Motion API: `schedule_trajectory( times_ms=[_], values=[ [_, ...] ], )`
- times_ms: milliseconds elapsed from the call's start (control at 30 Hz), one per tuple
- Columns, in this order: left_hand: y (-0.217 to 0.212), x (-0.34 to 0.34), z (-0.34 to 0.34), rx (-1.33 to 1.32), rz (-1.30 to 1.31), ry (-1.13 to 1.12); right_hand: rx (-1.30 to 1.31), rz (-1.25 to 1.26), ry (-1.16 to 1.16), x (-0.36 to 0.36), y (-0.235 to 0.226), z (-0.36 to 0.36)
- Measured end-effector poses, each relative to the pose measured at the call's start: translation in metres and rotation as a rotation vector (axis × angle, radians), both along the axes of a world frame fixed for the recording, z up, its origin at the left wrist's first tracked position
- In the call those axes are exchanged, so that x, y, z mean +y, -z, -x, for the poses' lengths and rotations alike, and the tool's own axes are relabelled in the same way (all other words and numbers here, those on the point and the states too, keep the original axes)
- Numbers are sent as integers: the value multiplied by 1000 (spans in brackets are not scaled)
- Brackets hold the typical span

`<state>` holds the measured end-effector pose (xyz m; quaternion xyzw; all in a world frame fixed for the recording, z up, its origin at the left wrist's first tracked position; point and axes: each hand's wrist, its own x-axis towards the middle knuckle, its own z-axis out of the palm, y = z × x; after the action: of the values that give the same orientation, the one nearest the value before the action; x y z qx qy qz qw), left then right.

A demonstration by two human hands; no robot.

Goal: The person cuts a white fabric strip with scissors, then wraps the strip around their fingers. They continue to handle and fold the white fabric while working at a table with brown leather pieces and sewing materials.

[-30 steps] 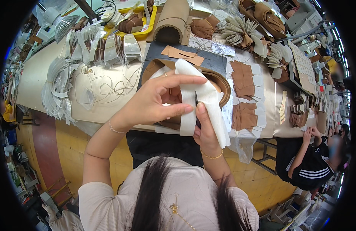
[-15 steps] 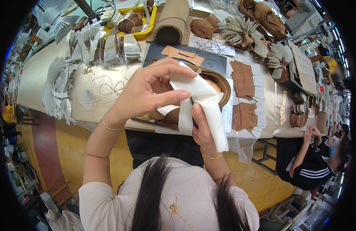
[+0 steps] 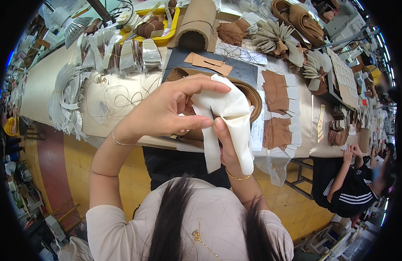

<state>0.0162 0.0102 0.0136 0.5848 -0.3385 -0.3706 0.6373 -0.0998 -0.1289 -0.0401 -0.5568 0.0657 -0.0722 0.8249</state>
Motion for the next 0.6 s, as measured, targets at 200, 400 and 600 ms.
schedule_trajectory(
  times_ms=[200, 400, 600],
  values=[
    [-4, 0, -3, -87, -115, 110, -7, 19, 8, -1, -6, 2],
    [-6, -1, -4, -53, -132, 158, 153, -71, 15, 3, 0, 4],
    [-5, -1, -6, -69, -163, 212, 57, -134, -138, -7, 0, -2]
  ],
)
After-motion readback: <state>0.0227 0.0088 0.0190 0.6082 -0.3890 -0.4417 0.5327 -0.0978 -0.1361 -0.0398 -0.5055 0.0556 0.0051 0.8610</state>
